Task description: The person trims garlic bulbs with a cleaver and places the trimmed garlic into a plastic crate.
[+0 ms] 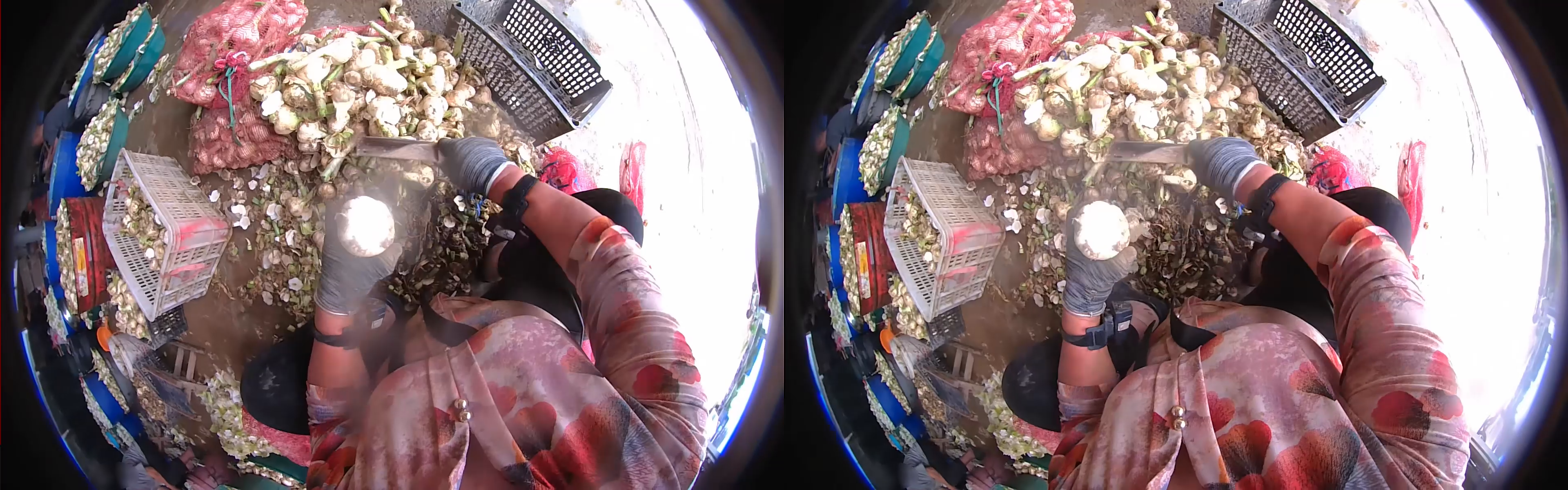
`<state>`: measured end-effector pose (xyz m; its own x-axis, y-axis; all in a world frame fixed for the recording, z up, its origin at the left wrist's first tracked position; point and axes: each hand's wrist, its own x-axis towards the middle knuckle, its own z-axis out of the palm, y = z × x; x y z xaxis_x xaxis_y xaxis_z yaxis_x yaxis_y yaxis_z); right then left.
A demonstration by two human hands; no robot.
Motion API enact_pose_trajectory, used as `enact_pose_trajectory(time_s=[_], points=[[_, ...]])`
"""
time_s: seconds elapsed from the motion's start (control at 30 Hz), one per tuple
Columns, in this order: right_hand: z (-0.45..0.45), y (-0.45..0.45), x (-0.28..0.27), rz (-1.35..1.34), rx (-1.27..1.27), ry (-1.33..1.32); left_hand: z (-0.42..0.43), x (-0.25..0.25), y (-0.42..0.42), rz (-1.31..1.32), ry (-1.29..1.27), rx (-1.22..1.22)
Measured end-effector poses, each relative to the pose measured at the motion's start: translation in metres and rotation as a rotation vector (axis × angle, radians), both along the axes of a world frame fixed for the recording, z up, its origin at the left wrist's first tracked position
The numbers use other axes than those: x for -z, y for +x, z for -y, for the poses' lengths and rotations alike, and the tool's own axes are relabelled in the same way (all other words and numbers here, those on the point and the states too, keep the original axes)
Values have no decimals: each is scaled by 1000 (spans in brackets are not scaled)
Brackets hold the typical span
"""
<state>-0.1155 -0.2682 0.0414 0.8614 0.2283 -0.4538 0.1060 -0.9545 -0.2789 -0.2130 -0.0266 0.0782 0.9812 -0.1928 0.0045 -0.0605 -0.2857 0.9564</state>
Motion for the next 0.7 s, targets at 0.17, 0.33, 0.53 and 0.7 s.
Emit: enact_pose_trajectory(time_s=[0.17, 0.33, 0.53, 0.7], points=[[-12, 1, -17, 160, 180, 120, -116, -1, 54, 88, -645, -421], [-20, -4, -21, 236, 212, 296, -211, -9, 82, 110, -1077, -778], [-29, -13, -25, 166, 239, 407, -130, 177, 61, -442, 705, -241], [-34, -23, -6, 115, 109, 415, -76, 237, 29, -109, 1338, -85]])
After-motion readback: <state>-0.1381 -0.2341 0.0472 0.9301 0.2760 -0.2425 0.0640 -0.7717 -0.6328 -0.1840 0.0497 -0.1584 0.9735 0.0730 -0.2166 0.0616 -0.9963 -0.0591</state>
